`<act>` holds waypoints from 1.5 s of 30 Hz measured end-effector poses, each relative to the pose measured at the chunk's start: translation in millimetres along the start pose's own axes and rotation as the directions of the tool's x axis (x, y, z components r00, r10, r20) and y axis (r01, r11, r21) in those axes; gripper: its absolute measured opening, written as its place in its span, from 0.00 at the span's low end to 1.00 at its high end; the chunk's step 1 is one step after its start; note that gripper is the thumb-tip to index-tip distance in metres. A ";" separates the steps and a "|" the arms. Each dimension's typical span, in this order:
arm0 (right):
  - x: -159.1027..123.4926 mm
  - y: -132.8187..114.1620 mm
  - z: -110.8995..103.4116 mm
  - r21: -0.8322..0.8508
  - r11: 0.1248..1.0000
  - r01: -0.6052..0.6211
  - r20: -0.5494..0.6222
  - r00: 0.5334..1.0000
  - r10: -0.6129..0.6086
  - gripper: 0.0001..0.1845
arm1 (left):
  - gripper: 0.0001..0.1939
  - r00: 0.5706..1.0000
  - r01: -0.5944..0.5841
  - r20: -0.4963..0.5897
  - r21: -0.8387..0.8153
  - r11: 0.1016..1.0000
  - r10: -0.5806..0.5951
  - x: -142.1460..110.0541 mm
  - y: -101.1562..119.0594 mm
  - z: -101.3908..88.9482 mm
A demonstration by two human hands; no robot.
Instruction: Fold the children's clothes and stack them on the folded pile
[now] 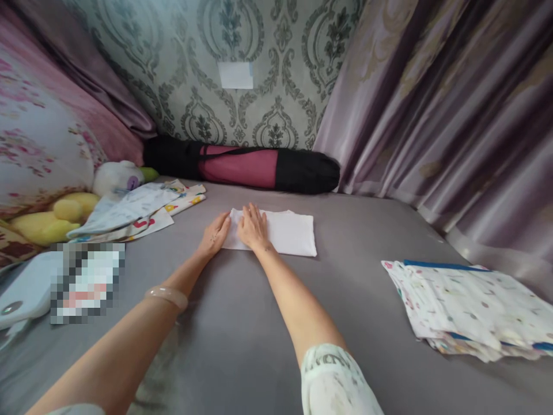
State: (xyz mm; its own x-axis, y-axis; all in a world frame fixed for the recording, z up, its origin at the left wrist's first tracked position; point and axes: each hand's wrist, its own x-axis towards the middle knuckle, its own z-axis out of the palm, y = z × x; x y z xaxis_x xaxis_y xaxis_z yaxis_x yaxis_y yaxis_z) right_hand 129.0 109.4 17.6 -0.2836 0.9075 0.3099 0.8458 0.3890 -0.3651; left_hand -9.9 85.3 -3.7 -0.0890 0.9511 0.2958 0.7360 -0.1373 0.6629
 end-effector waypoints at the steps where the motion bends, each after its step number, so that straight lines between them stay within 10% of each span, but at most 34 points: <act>1: -4.5 5.4 -4.0 -0.048 0.999 0.017 0.013 1.000 -0.016 0.27 | 0.26 1.000 -0.021 0.022 0.059 0.998 0.020 -1.7 1.5 0.3; 10: -21.5 28.3 -6.7 -0.181 0.983 0.041 0.138 0.990 -0.016 0.28 | 0.28 0.963 -0.194 0.243 0.333 0.923 0.114 -9.4 9.7 1.1; 45: -38.2 84.2 -44.3 -0.156 0.985 -0.078 0.231 0.966 0.113 0.29 | 0.31 0.956 -0.206 0.275 0.390 0.897 0.100 -6.5 1.0 5.5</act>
State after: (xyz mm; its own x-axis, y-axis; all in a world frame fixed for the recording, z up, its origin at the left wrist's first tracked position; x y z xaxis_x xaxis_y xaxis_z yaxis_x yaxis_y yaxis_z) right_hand 231.1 100.5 13.9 -0.2833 0.9574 0.0551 0.9252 0.2880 -0.2470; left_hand -4.9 80.6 -8.8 0.1729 0.9719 0.1596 0.9407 -0.2110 0.2658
